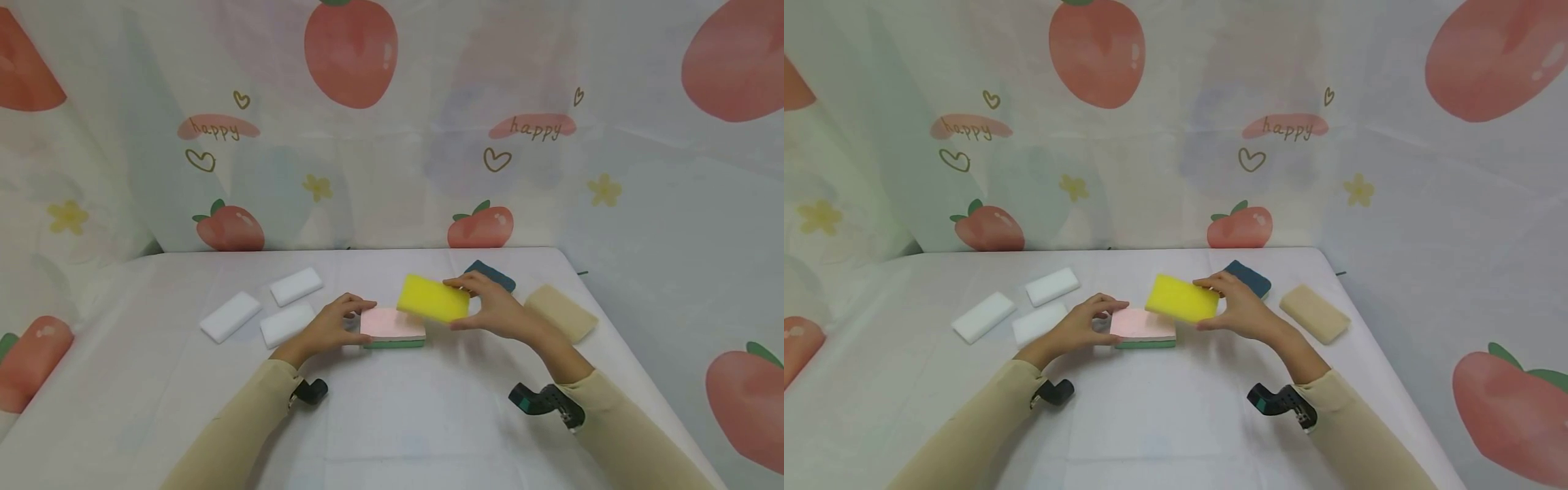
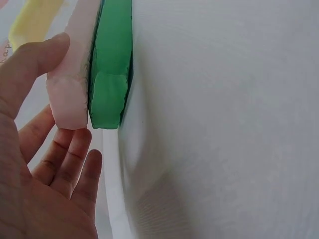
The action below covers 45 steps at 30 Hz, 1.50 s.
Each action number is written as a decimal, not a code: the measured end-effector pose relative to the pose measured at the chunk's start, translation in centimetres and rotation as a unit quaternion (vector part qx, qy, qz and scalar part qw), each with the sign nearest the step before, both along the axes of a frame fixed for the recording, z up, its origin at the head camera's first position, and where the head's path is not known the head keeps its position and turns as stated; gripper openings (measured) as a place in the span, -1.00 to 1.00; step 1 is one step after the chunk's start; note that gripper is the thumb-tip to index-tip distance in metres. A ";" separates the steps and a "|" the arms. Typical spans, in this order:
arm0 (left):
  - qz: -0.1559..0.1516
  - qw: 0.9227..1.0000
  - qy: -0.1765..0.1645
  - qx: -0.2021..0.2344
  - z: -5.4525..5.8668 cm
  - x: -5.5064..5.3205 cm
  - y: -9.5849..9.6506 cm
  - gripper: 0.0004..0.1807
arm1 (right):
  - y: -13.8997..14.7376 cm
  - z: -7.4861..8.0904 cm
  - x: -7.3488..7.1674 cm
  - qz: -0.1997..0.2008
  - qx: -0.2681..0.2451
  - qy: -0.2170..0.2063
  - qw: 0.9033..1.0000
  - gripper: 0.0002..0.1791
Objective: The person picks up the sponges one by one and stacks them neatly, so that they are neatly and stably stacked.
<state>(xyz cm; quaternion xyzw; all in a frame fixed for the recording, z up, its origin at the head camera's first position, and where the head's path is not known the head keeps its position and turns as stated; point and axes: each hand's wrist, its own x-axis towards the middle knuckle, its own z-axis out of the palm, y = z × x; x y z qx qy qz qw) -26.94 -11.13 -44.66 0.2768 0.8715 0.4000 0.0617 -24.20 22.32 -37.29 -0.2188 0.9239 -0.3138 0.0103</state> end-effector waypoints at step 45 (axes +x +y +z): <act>0.005 1.000 -0.023 0.017 -0.2 -0.3 -0.4 -0.26 | -3.5 -0.1 -1.1 0.052 -0.002 -0.014 0.999 -0.19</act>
